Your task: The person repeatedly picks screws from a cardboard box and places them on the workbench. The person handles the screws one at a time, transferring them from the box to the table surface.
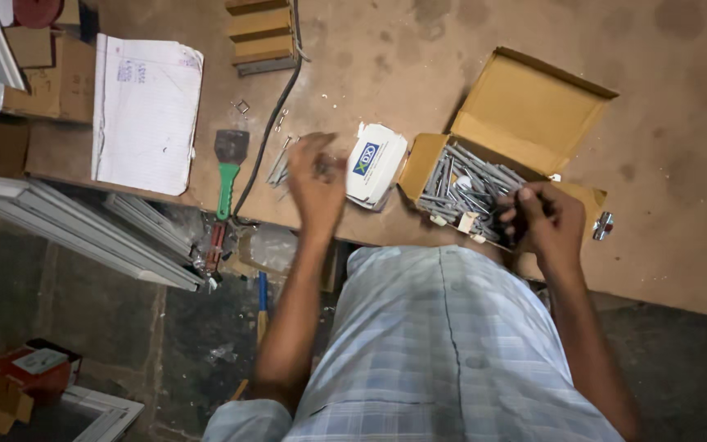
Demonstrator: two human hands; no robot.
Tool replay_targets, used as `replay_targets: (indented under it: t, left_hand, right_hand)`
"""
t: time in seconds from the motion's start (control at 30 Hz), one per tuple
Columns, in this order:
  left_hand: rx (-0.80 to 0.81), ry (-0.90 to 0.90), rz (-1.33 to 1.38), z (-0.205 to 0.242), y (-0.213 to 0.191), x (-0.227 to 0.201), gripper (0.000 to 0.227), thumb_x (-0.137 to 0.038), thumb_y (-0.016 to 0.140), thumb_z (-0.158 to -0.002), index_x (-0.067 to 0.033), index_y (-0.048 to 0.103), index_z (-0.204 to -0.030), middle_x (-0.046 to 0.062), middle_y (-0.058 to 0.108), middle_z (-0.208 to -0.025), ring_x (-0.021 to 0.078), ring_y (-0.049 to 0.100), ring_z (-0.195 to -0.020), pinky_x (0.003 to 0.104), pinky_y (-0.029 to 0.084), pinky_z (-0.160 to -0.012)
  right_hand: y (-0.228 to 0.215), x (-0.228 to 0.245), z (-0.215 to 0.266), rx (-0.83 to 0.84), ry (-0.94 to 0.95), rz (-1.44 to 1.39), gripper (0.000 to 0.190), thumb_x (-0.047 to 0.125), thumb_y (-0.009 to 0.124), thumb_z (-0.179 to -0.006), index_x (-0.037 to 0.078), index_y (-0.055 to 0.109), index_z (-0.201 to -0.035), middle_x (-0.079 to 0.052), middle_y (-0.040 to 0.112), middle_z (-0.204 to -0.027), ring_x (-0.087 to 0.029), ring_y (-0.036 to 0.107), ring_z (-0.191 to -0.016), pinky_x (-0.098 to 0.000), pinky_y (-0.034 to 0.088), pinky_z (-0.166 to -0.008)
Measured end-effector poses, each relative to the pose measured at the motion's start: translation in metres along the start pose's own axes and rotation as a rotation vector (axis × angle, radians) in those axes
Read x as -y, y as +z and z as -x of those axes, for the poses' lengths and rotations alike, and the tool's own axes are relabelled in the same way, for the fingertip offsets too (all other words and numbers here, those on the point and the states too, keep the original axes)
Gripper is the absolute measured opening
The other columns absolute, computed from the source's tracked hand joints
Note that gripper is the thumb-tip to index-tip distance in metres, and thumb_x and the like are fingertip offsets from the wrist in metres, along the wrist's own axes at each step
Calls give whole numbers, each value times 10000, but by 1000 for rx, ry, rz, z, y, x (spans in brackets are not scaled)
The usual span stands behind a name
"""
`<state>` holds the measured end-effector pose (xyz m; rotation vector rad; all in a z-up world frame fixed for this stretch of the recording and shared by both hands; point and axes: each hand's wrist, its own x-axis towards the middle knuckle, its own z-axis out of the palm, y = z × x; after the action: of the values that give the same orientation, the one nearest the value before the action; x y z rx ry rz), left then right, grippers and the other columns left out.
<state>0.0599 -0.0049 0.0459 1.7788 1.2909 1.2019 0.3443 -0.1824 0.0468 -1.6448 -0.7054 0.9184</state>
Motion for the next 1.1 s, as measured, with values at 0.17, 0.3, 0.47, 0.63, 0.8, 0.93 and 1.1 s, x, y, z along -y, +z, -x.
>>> replay_targets:
  t: [0.17, 0.3, 0.47, 0.63, 0.8, 0.93, 1.1]
  left_hand:
    - [282, -35, 340, 8, 32, -38, 400, 46, 684, -880, -44, 669, -1270, 96, 691, -1196, 137, 732, -885, 254, 601, -670]
    - [425, 25, 283, 21, 46, -64, 349, -31, 720, -937, -16, 702, -1285, 117, 762, -1073, 131, 704, -822, 255, 582, -711]
    - [440, -151, 447, 24, 54, -75, 213, -73, 684, -992, 12, 741, -1179, 87, 781, -982, 97, 736, -820, 240, 622, -743]
    - [439, -235, 516, 26, 54, -69, 161, -46, 724, -960, 35, 763, -1094, 86, 775, -947, 109, 752, -789, 251, 631, -729]
    - [445, -224, 478, 27, 48, -70, 160, -3, 724, -928, 39, 792, -1067, 106, 779, -923, 133, 735, -798, 277, 612, -729]
    - [474, -113, 389, 25, 39, -69, 143, 11, 727, -908, 24, 784, -1038, 98, 771, -931, 130, 735, -823, 275, 625, -752]
    - [472, -73, 545, 26, 41, -72, 147, 51, 640, -906, 42, 749, -1005, 122, 771, -937, 134, 745, -864, 273, 622, -782]
  right_hand:
    - [2, 3, 10, 62, 44, -114, 182, 120, 574, -1075, -37, 658, -1034, -147, 733, -971, -149, 678, -785, -273, 553, -648]
    - [9, 7, 11, 92, 18, -134, 169, 103, 575, -1070, -40, 652, -1022, -132, 724, -934, -147, 677, -780, -273, 550, -639]
    - [17, 18, 13, 103, -17, -50, 171, 92, 580, -1058, -46, 673, -1016, -112, 714, -878, -132, 672, -763, -272, 549, -625]
    - [23, 32, 18, 109, -90, 4, 162, 85, 589, -1063, -39, 681, -1013, -68, 711, -852, -97, 663, -763, -255, 552, -634]
    - [18, 34, 22, 58, -265, 380, 195, 140, 603, -1046, -12, 713, -995, -63, 700, -744, -103, 651, -673, -271, 510, -622]
    - [5, 6, 21, 63, -400, 537, 276, 203, 573, -1060, 8, 680, -896, -66, 606, -704, -120, 564, -610, -284, 437, -589]
    - [-1, -38, 0, 270, 153, -218, 407, 308, 600, -999, 122, 522, -646, 31, 441, -545, -96, 362, -453, -277, 260, -422]
